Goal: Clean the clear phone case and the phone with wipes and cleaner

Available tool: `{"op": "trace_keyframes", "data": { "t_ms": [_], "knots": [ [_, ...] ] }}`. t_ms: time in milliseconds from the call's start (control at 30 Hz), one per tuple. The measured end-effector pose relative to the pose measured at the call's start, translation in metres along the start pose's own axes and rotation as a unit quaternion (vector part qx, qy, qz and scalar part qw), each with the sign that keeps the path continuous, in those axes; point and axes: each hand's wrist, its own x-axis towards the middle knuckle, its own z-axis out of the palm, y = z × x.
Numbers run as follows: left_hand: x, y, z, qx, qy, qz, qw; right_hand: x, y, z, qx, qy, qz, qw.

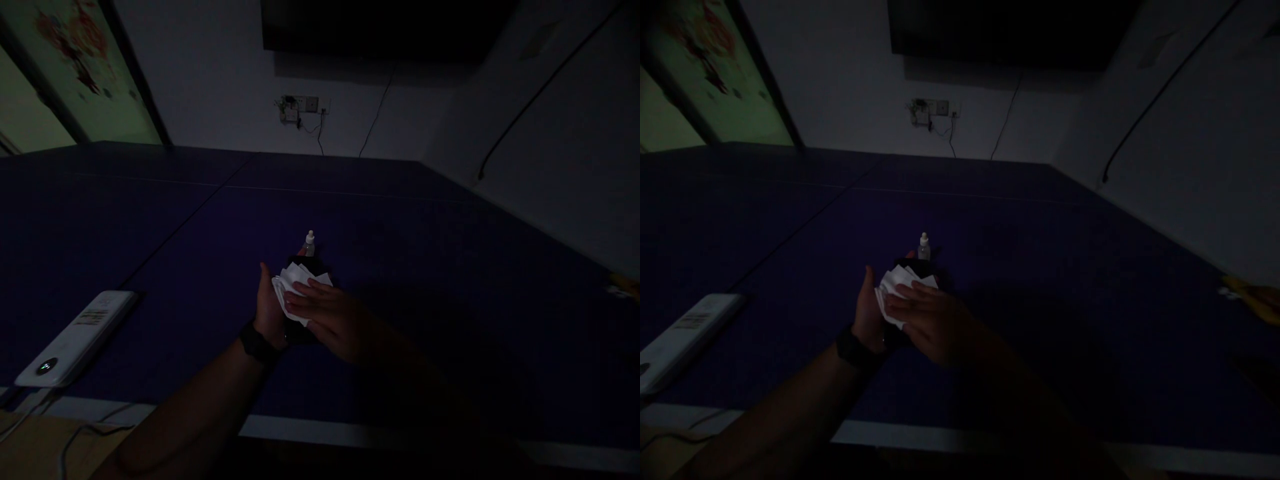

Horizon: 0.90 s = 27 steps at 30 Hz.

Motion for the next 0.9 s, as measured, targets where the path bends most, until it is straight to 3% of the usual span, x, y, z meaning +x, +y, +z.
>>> {"op": "trace_keyframes", "data": {
  "t_ms": [167,333,533,667,833,900],
  "knots": [
    [0.0010,-0.0011,-0.0034,-0.017,-0.036,-0.034,0.999,0.0001,0.0031,-0.0054,-0.061,0.035,0.053,0.996],
    [0.0025,-0.0031,-0.0085,-0.010,-0.039,-0.031,0.999,0.0008,-0.0006,-0.0040,-0.003,0.006,-0.025,1.000],
    [-0.0004,-0.0005,0.0006,-0.016,-0.045,-0.019,0.999,-0.0014,0.0028,-0.0040,-0.063,0.054,0.023,0.996],
    [0.0002,-0.0006,0.0000,-0.015,-0.037,-0.017,0.999,-0.0010,0.0036,-0.0003,-0.018,0.021,-0.059,0.998],
    [0.0024,-0.0010,-0.0044,-0.012,-0.025,-0.042,0.999,0.0004,0.0062,-0.0024,-0.069,0.044,0.010,0.997],
    [0.0023,-0.0010,-0.0038,-0.010,-0.021,-0.036,0.999,0.0018,0.0040,-0.0006,-0.063,0.041,-0.009,0.997]
  ]
}}
